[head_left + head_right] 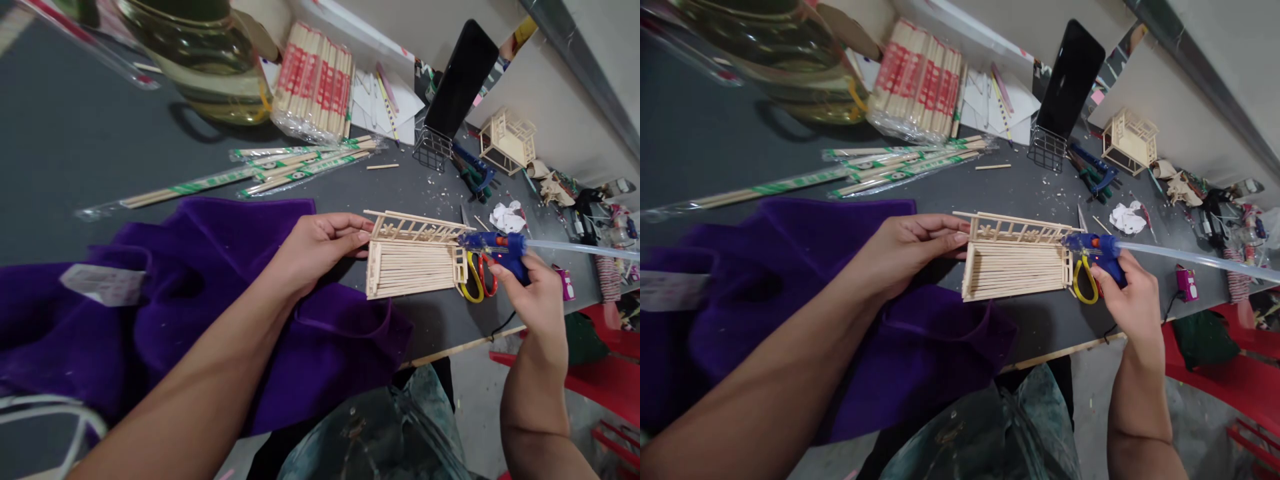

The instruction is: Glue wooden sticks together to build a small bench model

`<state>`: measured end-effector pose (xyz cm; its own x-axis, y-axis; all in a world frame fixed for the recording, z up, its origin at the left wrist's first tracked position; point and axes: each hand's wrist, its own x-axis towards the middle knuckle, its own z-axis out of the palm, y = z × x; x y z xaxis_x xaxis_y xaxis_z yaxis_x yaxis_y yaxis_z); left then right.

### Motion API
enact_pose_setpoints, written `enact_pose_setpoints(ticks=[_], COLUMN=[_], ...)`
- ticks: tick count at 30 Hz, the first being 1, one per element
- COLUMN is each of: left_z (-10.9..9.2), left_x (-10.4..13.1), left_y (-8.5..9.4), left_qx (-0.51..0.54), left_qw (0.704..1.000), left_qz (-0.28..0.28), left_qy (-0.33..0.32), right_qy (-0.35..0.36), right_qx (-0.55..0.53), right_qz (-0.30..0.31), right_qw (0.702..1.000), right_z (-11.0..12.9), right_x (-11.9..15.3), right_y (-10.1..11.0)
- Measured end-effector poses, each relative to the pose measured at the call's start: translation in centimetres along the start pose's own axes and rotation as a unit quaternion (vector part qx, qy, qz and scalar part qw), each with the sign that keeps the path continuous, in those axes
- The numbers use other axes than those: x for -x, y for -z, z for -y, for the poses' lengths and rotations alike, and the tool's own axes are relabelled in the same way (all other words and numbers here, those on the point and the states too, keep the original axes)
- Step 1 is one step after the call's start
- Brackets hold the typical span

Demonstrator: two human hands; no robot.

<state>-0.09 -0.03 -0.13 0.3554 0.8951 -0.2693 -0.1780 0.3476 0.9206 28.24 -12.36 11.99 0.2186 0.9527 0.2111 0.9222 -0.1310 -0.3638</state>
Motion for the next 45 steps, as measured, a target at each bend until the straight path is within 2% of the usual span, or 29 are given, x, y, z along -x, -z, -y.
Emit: enact_pose_setpoints(ticks=[3,5,10,14,17,20,25,28,31,33,36,39,43,45], left_z=[-0.1,-0.2,-0.3,-0.3,-0.4,-0.5,-0.4,-0.4,-0.5,-0.5,-0.5,-0.4,-0.4,-0.5], left_x=[0.1,0.1,0.0,-0.1,-0.1,-0.1,-0.2,-0.1,0.0,0.0,0.0,-0.1,0.0,0.0], left_y=[-0.1,-0.1,-0.2,-0.2,-0.2,-0.2,-0.3,-0.3,-0.4,-0.4,-0.5,-0.6,-0.6,-0.7], left_qx=[-0.001,-0.003,-0.007,-0.012,-0.015,-0.017,-0.016,-0.027,-0.033,-0.039,-0.045,-0.049,-0.052,-0.051], left_qw=[1.000,1.000,1.000,1.000,1.000,1.000,1.000,1.000,0.999,0.999,0.999,0.998,0.998,0.998], left_qz=[-0.001,-0.003,-0.008,-0.009,-0.004,-0.004,-0.015,-0.013,-0.012,-0.014,-0.013,-0.016,-0.017,-0.016], left_qy=[0.001,0.002,0.001,0.000,0.003,0.002,-0.002,-0.008,-0.014,-0.018,-0.021,-0.027,-0.029,-0.027], right_qy=[-0.064,-0.107,-0.198,-0.264,-0.286,-0.302,-0.311,-0.305,-0.294,-0.306,-0.360,-0.398,-0.404,-0.374], right_qx=[-0.145,-0.252,-0.481,-0.576,-0.596,-0.579,-0.507,-0.423,-0.270,-0.165,-0.040,0.027,0.051,0.080], right_qz=[0.003,0.024,0.036,0.014,-0.013,-0.048,-0.090,-0.119,-0.135,-0.138,-0.140,-0.120,-0.085,-0.113], right_qw=[0.987,0.961,0.853,0.774,0.750,0.756,0.799,0.845,0.907,0.928,0.922,0.909,0.909,0.917], right_z=[-1.6,-2.6,-4.3,-5.8,-7.0,-7.6,-7.9,-8.3,-9.5,-10.7,-12.4,-13.3,-12.5,-11.3], right_x=[0.2,0.4,0.2,-0.9,-1.8,-2.6,-4.1,-4.5,-4.0,-3.5,-3.4,-4.3,-4.7,-4.2], right_y=[-0.8,-1.5,-3.0,-3.8,-4.8,-6.2,-8.1,-8.3,-7.8,-7.2,-6.2,-5.7,-5.5,-5.6])
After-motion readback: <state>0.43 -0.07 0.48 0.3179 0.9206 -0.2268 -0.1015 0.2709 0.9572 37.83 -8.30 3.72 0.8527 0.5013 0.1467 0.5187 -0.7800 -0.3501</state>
